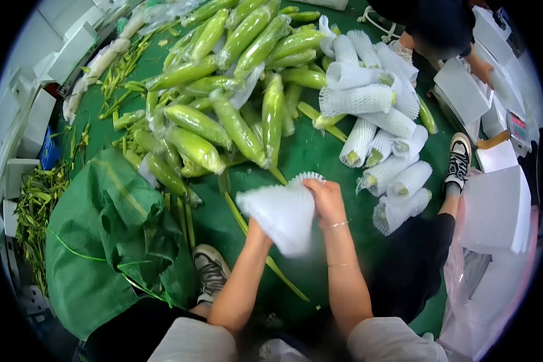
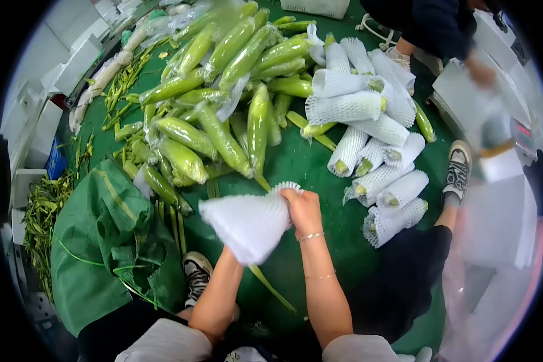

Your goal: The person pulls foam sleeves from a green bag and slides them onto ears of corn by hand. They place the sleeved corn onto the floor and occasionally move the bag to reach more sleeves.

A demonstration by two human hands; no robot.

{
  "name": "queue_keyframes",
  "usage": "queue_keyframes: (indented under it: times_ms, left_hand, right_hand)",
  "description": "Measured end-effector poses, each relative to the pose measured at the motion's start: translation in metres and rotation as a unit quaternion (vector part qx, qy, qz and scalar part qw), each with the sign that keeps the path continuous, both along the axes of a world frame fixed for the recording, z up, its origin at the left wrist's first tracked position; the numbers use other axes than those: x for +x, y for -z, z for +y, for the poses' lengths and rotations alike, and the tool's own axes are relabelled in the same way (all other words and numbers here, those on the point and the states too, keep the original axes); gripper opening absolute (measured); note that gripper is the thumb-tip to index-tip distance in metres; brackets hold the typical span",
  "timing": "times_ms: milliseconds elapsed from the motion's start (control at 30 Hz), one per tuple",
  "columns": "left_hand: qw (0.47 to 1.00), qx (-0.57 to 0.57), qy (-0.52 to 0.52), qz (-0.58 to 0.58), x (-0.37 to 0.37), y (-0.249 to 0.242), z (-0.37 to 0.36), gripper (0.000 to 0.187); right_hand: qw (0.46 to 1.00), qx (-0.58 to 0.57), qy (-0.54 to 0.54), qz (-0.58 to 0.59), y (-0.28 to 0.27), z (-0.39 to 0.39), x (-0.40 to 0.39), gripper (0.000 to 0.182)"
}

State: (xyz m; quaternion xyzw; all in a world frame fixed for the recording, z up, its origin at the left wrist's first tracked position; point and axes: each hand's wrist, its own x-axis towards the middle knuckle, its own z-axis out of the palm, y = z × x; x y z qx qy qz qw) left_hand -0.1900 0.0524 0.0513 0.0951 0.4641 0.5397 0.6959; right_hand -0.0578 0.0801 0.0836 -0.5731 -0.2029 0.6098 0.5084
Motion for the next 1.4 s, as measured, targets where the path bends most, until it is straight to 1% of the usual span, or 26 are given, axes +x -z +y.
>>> queue_keyframes:
  times_ms: [67,100,133,167,200,233,300,333,367,400,500,533,567,633,667,733,767,833,900,967,1100,1167,1233,1300,1367,1400]
  left_hand:
    - [0.993,0.003,-0.007,0.118,0.002,0.009,0.000,0.017]
    - [0.991,0.014,-0.039,0.124,0.006,0.023,0.004,0.018]
    - [0.976,0.040,-0.054,0.208,0.009,0.047,0.009,0.019]
    - [0.952,0.066,-0.069,0.289,0.012,0.069,0.014,0.020]
    - [0.914,0.064,-0.029,0.399,0.015,0.077,0.018,0.020]
    - [0.863,0.064,0.010,0.501,0.020,0.085,0.024,0.021]
    - [0.874,0.099,0.001,0.476,0.032,0.080,0.039,0.024]
    - [0.844,0.111,0.015,0.525,0.043,0.064,0.040,0.026]
    - [0.811,0.123,0.025,0.572,0.055,0.041,0.046,0.029]
    - [0.816,0.139,0.041,0.559,0.069,0.021,0.055,0.029]
    - [0.846,0.209,0.041,0.489,0.111,-0.007,0.087,0.032]
    - [0.848,0.208,0.037,0.487,0.108,-0.007,0.088,0.032]
    - [0.873,0.240,0.031,0.424,0.107,-0.008,0.090,0.029]
    - [0.912,0.240,0.063,0.327,0.099,0.002,0.089,0.025]
    - [0.926,0.207,0.104,0.297,0.084,0.016,0.081,0.023]
    - [0.938,0.167,0.137,0.271,0.060,0.034,0.063,0.020]
    - [0.936,0.169,0.138,0.277,0.047,0.037,0.059,0.020]
    - [0.945,0.119,0.169,0.252,0.023,0.039,0.048,0.018]
    - [0.949,0.107,0.156,0.253,0.003,0.043,0.043,0.016]
    - [0.956,0.099,0.139,0.240,-0.006,0.043,0.044,0.015]
    - [0.963,0.062,0.146,0.216,-0.019,0.034,0.050,0.012]
    - [0.967,0.081,0.118,0.209,-0.025,0.032,0.048,0.011]
    - [0.969,0.075,0.124,0.202,-0.030,0.025,0.047,0.013]
    - [0.974,0.066,0.124,0.176,-0.023,0.019,0.047,0.014]
    - [0.971,0.062,0.170,0.154,-0.011,0.016,0.041,0.020]
    - [0.984,0.080,0.142,0.075,-0.002,0.014,0.034,0.024]
  right_hand:
    - [0.994,0.010,0.038,-0.099,0.024,-0.006,-0.006,0.021]
    - [0.992,0.027,0.093,-0.084,0.059,-0.006,-0.010,0.022]
    - [0.986,0.027,0.134,-0.095,0.092,-0.004,-0.013,0.024]
    - [0.979,0.029,0.172,-0.106,0.127,-0.001,-0.013,0.025]
    - [0.982,-0.024,0.138,-0.128,0.165,-0.001,-0.005,0.023]
    - [0.982,-0.021,0.137,-0.131,0.154,-0.003,-0.002,0.023]
    - [0.971,-0.124,0.180,0.099,0.112,0.002,0.001,0.027]
    - [0.963,-0.119,0.140,0.196,0.119,-0.002,0.013,0.034]
    - [0.950,-0.046,0.126,0.282,0.114,-0.003,0.020,0.034]
    - [0.928,0.022,0.096,0.359,0.086,0.003,0.031,0.035]
    - [0.894,0.059,0.169,0.412,0.029,0.044,0.093,0.040]
    - [0.858,0.154,0.082,0.483,0.031,0.057,0.127,0.041]
    - [0.893,0.174,0.168,0.380,-0.020,0.064,0.111,0.041]
    - [0.923,0.229,0.196,0.240,-0.056,0.086,0.084,0.035]
    - [0.955,0.254,0.114,0.103,-0.042,0.106,0.067,0.035]
    - [0.961,0.241,-0.008,-0.134,-0.033,0.149,0.009,0.041]
    - [0.951,0.204,-0.045,-0.230,-0.040,0.176,-0.028,0.047]
    - [0.836,0.295,-0.022,-0.461,-0.019,0.236,-0.070,0.056]
    - [0.915,0.268,-0.021,-0.302,0.008,0.294,-0.089,0.057]
    - [0.887,0.297,0.020,-0.354,0.013,0.295,-0.085,0.038]
    - [0.858,0.295,0.069,-0.415,0.007,0.212,-0.049,0.023]
    - [0.904,0.252,0.156,-0.309,0.002,0.160,-0.011,0.018]
    - [0.954,0.268,0.123,0.056,0.005,0.109,0.047,0.020]
    - [0.949,0.158,0.106,0.251,-0.028,0.055,0.048,0.023]
    - [0.925,0.102,0.009,0.365,-0.031,0.018,0.036,0.024]
    - [0.927,0.074,-0.013,0.368,-0.030,0.007,0.025,0.023]
